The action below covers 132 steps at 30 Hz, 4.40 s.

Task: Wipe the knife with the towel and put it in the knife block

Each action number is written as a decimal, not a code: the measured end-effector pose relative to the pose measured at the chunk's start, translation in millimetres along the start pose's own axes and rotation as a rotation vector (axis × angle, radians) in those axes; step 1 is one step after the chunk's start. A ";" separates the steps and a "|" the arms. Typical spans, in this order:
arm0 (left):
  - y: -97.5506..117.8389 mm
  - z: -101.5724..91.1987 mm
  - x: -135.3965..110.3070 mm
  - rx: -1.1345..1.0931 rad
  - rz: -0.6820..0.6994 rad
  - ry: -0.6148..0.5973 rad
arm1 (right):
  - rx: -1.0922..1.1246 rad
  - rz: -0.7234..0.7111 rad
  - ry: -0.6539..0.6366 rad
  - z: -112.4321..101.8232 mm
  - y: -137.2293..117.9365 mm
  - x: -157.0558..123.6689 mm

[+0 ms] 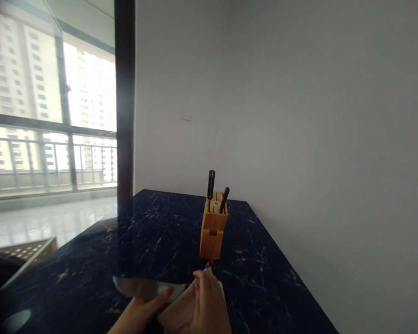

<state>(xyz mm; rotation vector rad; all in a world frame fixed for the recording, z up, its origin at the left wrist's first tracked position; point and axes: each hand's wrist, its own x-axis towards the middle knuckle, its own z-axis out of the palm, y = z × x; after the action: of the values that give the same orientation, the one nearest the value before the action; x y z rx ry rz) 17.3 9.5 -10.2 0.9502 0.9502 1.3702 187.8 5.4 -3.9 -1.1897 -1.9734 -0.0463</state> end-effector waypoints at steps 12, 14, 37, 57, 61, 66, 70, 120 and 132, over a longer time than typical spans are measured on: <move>1.9 -2.8 0.3 -0.024 -0.067 -0.051 | -0.010 -0.034 0.012 5.4 2.2 -2.3; 3.9 -1.9 -0.7 -0.018 -0.069 -0.046 | -0.012 -0.041 0.032 6.0 3.3 -1.5; -1.3 -7.7 0.8 0.005 -0.060 -0.103 | -0.041 -0.074 0.053 -0.7 -10.3 1.3; 11.4 -0.6 -3.4 0.086 -0.020 -0.091 | 0.056 0.019 -0.129 -12.7 -16.3 6.4; 9.0 -1.4 -1.5 0.044 -0.041 -0.103 | 0.019 0.035 -0.135 -12.2 -13.9 5.9; 9.7 2.1 -2.9 0.103 0.020 -0.093 | -0.013 0.089 -0.126 -13.2 -9.1 7.8; 11.8 2.6 -5.1 0.126 0.022 -0.061 | 0.005 0.033 -0.162 -13.8 -12.4 7.9; 0.8 -7.4 -0.1 0.154 -0.022 -0.114 | 0.017 0.101 -0.134 -11.7 -19.0 9.1; -2.6 -6.6 1.8 0.106 -0.023 -0.116 | -0.045 0.062 -0.118 -12.0 -19.5 8.5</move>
<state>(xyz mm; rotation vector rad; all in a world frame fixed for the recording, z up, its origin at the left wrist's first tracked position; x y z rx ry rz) 11.9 11.2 -14.8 1.0842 0.9501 1.2407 178.6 -4.2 16.6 -1.3079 -2.0459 0.0121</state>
